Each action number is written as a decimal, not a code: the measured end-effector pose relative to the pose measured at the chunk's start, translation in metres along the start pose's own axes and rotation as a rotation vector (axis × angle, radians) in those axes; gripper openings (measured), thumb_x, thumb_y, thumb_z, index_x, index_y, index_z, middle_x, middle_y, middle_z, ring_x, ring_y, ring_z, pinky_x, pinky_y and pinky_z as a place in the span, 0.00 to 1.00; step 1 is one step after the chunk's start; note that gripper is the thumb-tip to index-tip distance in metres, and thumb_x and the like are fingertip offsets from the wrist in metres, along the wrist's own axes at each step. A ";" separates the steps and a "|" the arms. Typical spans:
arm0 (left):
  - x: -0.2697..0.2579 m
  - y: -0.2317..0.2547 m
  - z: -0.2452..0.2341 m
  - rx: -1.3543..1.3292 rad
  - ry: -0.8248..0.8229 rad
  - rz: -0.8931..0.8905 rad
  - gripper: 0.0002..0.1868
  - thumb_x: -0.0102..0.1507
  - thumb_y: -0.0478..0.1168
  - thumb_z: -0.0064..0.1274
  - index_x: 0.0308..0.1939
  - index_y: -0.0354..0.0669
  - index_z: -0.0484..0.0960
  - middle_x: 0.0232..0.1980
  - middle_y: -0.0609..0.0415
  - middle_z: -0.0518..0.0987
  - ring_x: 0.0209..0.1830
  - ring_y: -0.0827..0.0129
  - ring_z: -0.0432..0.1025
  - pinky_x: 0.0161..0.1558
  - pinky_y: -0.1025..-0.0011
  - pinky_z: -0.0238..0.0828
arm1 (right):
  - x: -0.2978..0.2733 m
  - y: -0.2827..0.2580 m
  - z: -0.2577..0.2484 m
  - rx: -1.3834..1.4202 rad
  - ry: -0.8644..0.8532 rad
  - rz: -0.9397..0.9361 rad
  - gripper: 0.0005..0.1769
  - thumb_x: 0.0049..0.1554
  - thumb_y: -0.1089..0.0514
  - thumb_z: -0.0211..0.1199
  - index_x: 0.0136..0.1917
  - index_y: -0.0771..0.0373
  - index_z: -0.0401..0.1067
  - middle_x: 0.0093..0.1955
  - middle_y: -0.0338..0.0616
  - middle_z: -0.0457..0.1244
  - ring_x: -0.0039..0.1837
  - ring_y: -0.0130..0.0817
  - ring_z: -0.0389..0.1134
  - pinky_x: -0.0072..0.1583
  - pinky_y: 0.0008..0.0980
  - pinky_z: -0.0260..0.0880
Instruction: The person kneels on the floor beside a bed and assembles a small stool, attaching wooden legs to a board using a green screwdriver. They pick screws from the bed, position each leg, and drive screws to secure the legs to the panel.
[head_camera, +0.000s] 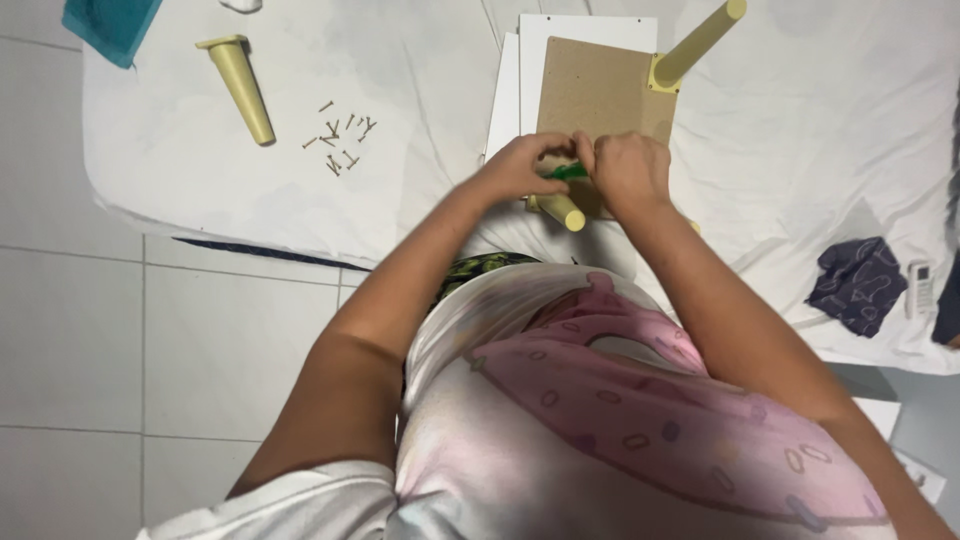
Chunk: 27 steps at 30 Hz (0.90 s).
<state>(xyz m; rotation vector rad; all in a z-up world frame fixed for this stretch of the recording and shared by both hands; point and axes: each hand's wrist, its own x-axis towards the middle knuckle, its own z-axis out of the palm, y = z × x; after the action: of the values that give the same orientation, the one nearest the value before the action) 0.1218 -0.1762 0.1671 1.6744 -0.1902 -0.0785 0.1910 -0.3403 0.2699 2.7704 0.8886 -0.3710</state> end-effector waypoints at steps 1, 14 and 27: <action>-0.001 0.006 0.004 0.088 0.046 -0.104 0.30 0.50 0.39 0.72 0.55 0.38 0.81 0.53 0.46 0.84 0.54 0.61 0.79 0.55 0.65 0.74 | 0.007 -0.002 0.000 0.010 0.014 0.010 0.34 0.72 0.37 0.49 0.37 0.60 0.81 0.36 0.56 0.69 0.42 0.52 0.72 0.46 0.46 0.70; 0.034 -0.045 -0.016 -0.073 -0.356 -0.055 0.18 0.65 0.33 0.59 0.60 0.38 0.82 0.49 0.50 0.86 0.48 0.66 0.79 0.55 0.70 0.73 | -0.026 0.010 -0.039 0.187 0.131 -0.377 0.20 0.61 0.42 0.59 0.53 0.61 0.73 0.43 0.50 0.70 0.43 0.51 0.72 0.43 0.47 0.71; 0.010 -0.001 -0.002 0.082 -0.002 -0.200 0.19 0.56 0.33 0.66 0.52 0.41 0.88 0.46 0.49 0.88 0.43 0.70 0.82 0.50 0.72 0.77 | -0.007 -0.008 -0.033 0.010 -0.086 -0.023 0.35 0.67 0.28 0.49 0.43 0.59 0.79 0.40 0.53 0.69 0.45 0.52 0.73 0.44 0.49 0.70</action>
<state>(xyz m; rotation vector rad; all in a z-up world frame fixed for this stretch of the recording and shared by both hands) 0.1317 -0.1759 0.1672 1.7719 -0.0269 -0.2249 0.1868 -0.3283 0.3026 2.7320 0.9011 -0.4956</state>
